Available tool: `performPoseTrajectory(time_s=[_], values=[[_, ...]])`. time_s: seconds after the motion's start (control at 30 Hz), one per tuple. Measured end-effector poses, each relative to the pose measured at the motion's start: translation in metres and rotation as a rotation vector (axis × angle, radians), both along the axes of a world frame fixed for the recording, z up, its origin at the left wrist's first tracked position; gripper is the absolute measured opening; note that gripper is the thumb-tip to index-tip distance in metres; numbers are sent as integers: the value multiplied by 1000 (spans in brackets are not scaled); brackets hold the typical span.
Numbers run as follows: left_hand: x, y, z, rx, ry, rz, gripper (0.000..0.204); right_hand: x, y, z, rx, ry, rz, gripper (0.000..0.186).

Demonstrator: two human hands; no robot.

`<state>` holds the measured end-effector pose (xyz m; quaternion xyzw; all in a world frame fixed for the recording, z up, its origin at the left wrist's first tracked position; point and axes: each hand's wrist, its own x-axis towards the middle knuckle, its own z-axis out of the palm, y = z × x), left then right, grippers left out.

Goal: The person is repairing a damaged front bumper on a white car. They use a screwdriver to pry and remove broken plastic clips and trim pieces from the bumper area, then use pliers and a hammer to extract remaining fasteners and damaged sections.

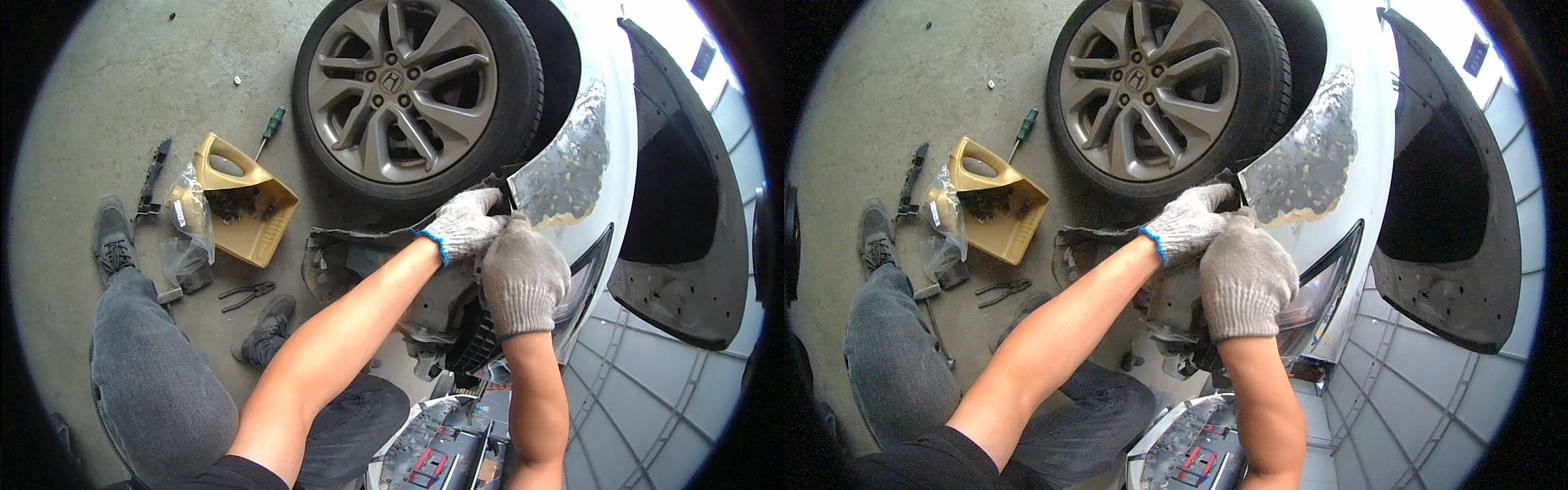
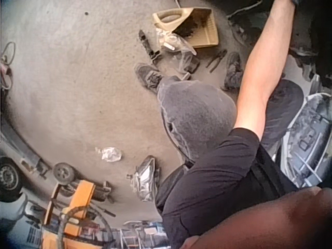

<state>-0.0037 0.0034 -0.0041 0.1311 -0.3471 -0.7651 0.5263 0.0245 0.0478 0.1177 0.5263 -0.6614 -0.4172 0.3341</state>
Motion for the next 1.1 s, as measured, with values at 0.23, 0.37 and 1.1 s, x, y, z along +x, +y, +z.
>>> performPoseTrajectory(time_s=[0.23,0.37,1.1], values=[[-50,9,5,-98,283,42,22,20,-18,-2,122,77,-31,22],[-72,-12,-22,381,764,-251,26,-2,-52,-23,129,-88,-26,21],[-22,-2,-10,67,302,-147,37,-4,12,17,-51,-90,78,26]])
